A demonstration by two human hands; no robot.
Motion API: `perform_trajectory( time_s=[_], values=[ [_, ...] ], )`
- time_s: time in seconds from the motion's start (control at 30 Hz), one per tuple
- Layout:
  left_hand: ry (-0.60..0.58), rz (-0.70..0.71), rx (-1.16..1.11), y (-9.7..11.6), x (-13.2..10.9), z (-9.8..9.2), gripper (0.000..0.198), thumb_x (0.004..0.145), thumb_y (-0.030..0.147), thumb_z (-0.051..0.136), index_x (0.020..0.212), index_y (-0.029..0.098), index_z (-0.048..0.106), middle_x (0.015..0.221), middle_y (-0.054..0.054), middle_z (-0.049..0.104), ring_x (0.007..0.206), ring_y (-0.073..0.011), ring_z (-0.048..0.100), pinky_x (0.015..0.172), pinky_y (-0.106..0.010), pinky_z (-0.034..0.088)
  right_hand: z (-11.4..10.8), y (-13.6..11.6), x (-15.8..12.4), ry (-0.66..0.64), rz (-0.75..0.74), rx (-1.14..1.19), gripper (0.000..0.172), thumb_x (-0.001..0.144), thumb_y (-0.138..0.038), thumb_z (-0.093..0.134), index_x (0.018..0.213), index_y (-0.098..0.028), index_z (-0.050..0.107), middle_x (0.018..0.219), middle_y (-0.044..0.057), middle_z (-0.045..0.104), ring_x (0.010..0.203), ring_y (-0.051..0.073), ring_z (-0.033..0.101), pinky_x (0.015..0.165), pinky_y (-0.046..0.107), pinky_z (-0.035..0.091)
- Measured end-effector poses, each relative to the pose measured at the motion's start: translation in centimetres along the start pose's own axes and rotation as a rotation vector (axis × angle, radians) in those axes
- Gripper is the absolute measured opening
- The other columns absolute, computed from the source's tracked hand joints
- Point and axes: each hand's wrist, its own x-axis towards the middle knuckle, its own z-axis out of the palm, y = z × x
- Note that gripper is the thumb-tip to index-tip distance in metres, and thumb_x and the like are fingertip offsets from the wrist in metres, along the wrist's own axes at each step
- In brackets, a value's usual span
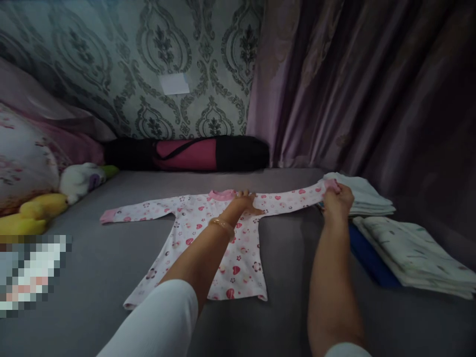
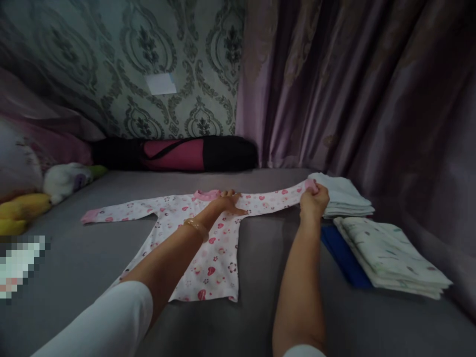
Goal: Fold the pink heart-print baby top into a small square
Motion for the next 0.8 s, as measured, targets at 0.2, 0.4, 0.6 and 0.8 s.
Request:
perform_trajectory(
  time_s=[0.2, 0.4, 0.6, 0.8],
  values=[
    [-0.035, 0.017, -0.022, 0.1, 0.0, -0.4, 0.111, 0.06, 0.079, 0.061, 0.151, 0.025, 0.026, 0.158, -0.017, 0.019, 0.144, -0.0429, 0.015, 0.112, -0.064, 0.013, -2.2, 0.4, -1.1, 0.022, -0.096, -0.549, 0.04, 0.077, -0.011, 0.044, 0.108, -0.008, 0.069, 0.102, 0.021, 0.065, 0.103, 0.036, 0.058, 0.093, 0.053, 0.041],
    [-0.013, 0.028, -0.099, 0.1, 0.1, 0.0, 0.111, 0.061, 0.075, 0.064, 0.151, 0.025, 0.023, 0.159, -0.016, 0.018, 0.143, -0.0445, 0.016, 0.111, -0.062, 0.02, -1.0, -2.0, -1.8, 0.062, -0.253, -0.548, 0.039, 0.079, -0.014, 0.042, 0.11, -0.007, 0.066, 0.11, 0.024, 0.06, 0.111, 0.038, 0.052, 0.094, 0.056, 0.037],
    [0.19, 0.214, -0.284, -3.8, -3.0, -0.3, 0.08, 0.084, 0.06, 0.051, 0.148, 0.016, 0.031, 0.151, -0.018, 0.035, 0.136, -0.0305, 0.039, 0.108, -0.039, 0.035, 8.1, -2.2, -8.5, -0.665, -0.567, -0.478, 0.046, 0.093, -0.031, 0.032, 0.124, -0.008, 0.057, 0.118, 0.021, 0.061, 0.116, 0.03, 0.053, 0.101, 0.048, 0.038],
    [0.384, -0.165, -0.275, -16.6, -10.2, -1.4, 0.049, 0.088, 0.036, 0.05, 0.134, 0.021, 0.052, 0.134, -0.006, 0.058, 0.121, -0.0224, 0.054, 0.102, -0.03, 0.042, 11.1, 0.9, -14.7, -1.031, -0.553, -0.804, 0.061, 0.097, -0.04, 0.03, 0.143, -0.002, 0.038, 0.152, 0.022, 0.028, 0.142, 0.032, 0.021, 0.114, 0.053, 0.017]
  ],
)
